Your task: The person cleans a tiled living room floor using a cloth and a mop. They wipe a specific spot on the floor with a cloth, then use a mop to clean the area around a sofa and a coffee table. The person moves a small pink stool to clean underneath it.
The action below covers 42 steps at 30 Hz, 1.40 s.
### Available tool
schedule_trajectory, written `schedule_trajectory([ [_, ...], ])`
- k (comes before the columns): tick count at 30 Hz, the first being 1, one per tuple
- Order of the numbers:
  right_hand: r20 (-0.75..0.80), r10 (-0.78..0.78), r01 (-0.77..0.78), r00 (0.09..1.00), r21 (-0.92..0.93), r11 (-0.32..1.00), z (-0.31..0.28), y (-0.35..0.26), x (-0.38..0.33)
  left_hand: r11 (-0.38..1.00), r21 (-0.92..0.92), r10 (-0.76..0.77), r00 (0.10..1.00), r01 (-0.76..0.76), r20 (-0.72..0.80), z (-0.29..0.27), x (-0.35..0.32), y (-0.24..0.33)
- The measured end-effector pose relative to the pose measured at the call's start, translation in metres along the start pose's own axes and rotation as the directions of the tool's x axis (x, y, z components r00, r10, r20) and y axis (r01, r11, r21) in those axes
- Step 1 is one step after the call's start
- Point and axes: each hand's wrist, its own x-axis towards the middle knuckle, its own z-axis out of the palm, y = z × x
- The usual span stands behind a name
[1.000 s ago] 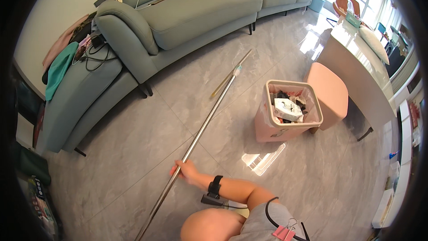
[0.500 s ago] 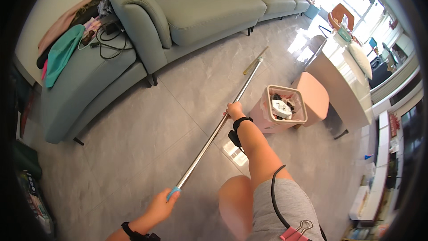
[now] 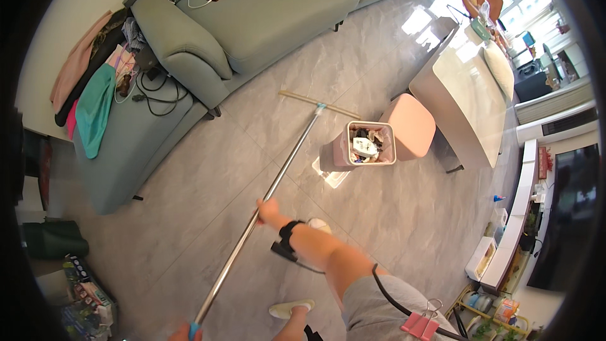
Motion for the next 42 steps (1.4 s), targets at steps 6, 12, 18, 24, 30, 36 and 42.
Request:
schedule_trajectory([
  [6, 0.191, 0.138, -0.105, 0.972, -0.170, 0.980, 0.036, 0.061, -0.147, 0.978, -0.033, -0.204, 0.978, 0.206, 0.052, 0.005, -0.171, -0.045],
  [12, 0.242, 0.139, -0.103, 0.960, -0.155, 0.982, 0.021, 0.039, -0.203, 0.952, -0.289, -0.140, 0.984, 0.103, -0.110, 0.069, -0.240, -0.066],
  [18, 0.151, -0.086, 0.121, 0.985, -0.237, 0.964, -0.007, 0.010, -0.084, 0.437, -0.897, -0.385, 0.915, 0.066, -0.120, 0.122, -0.141, 0.027],
  [24, 0.137, 0.102, -0.074, 0.985, -0.198, 0.978, 0.020, 0.099, -0.163, 0.924, -0.174, -0.318, 0.937, 0.341, 0.144, 0.097, -0.220, -0.026],
  [30, 0.247, 0.235, -0.198, 0.940, -0.167, 0.966, 0.062, 0.239, -0.308, 0.785, -0.334, -0.454, 0.851, 0.522, 0.265, 0.039, -0.342, -0.057],
  [36, 0.319, 0.270, -0.229, 0.908, -0.161, 0.960, 0.067, 0.278, -0.365, 0.684, -0.462, -0.482, 0.825, 0.565, 0.295, 0.076, -0.414, -0.097],
  [42, 0.263, 0.091, -0.005, 0.961, -0.314, 0.950, 0.047, 0.215, -0.258, 0.729, -0.402, -0.428, 0.827, 0.554, 0.364, 0.124, -0.315, -0.067],
])
